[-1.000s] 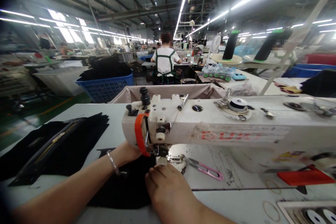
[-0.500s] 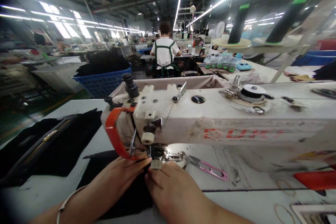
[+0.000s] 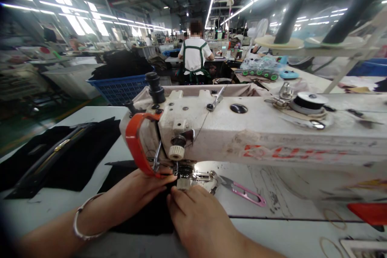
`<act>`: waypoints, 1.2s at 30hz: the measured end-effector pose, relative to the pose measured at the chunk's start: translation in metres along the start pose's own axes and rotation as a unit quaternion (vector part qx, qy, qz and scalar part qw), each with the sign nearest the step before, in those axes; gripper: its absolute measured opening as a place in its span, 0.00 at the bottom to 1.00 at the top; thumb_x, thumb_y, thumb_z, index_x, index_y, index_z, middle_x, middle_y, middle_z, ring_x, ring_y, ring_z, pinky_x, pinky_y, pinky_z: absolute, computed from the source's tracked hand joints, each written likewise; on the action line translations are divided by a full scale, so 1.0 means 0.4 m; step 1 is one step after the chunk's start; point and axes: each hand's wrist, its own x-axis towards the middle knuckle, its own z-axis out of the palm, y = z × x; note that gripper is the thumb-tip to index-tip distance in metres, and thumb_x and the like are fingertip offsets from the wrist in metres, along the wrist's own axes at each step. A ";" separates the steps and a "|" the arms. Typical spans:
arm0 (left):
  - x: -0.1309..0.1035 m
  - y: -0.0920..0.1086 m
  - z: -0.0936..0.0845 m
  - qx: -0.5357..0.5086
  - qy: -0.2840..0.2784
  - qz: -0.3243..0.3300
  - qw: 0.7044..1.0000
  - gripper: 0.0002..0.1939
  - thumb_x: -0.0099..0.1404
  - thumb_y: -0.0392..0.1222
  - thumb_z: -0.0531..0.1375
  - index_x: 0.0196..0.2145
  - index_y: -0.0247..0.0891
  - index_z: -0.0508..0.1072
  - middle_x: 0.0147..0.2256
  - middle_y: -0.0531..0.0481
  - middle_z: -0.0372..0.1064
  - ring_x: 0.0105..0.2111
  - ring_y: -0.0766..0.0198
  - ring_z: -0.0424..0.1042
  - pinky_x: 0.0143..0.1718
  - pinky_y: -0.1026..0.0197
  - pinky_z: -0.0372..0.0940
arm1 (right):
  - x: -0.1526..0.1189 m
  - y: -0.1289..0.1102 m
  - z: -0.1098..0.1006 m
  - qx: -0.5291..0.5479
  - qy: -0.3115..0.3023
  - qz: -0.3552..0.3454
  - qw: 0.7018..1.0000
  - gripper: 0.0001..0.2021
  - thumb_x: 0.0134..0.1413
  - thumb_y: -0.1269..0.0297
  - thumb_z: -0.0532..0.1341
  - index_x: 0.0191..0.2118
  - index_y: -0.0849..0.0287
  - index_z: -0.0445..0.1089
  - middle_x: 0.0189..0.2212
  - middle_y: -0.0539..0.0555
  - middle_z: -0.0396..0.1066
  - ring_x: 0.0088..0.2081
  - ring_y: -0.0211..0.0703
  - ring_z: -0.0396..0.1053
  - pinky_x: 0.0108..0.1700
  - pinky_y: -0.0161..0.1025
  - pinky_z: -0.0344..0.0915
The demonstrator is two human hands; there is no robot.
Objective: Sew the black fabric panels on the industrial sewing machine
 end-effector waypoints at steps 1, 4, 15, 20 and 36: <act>0.002 -0.002 -0.002 -0.011 -0.002 -0.005 1.000 0.18 0.67 0.27 0.52 0.51 0.37 0.70 0.53 0.49 0.70 0.58 0.63 0.63 0.63 0.58 0.53 | 0.003 0.001 -0.003 -0.005 -0.006 -0.002 1.000 0.16 0.61 0.73 0.56 0.54 0.67 0.68 0.49 0.60 0.72 0.48 0.49 0.71 0.47 0.44 0.72; 0.009 -0.004 -0.009 -0.048 -0.007 -0.024 0.999 0.17 0.68 0.27 0.53 0.52 0.35 0.70 0.52 0.47 0.71 0.56 0.62 0.65 0.62 0.56 0.55 | 0.010 0.006 -0.010 -0.018 -0.017 -0.005 1.000 0.16 0.61 0.74 0.55 0.54 0.69 0.68 0.50 0.60 0.72 0.48 0.50 0.70 0.46 0.44 0.72; 0.002 -0.012 -0.013 -0.096 0.001 -0.028 0.995 0.17 0.68 0.30 0.54 0.52 0.39 0.70 0.52 0.48 0.71 0.56 0.60 0.65 0.62 0.53 0.56 | 0.005 0.017 -0.020 0.040 -0.043 0.001 0.998 0.16 0.65 0.68 0.55 0.57 0.59 0.64 0.53 0.55 0.70 0.54 0.45 0.67 0.57 0.45 0.63; -0.029 0.043 -0.056 -0.097 -0.016 -0.064 0.993 0.32 0.59 0.49 0.67 0.58 0.38 0.65 0.58 0.42 0.64 0.58 0.51 0.63 0.57 0.49 0.63 | 0.001 0.054 -0.177 0.174 -0.144 0.070 0.972 0.26 0.50 0.72 0.65 0.56 0.48 0.65 0.55 0.49 0.66 0.57 0.42 0.63 0.60 0.41 0.60; -0.041 0.119 0.003 -0.078 0.054 -0.078 0.992 0.34 0.51 0.27 0.53 0.58 0.34 0.62 0.54 0.43 0.67 0.52 0.52 0.66 0.54 0.47 0.66 | -0.008 0.029 -0.068 0.105 0.000 -0.036 0.994 0.07 0.62 0.68 0.56 0.34 0.58 0.70 0.33 0.52 0.71 0.37 0.41 0.68 0.40 0.40 0.66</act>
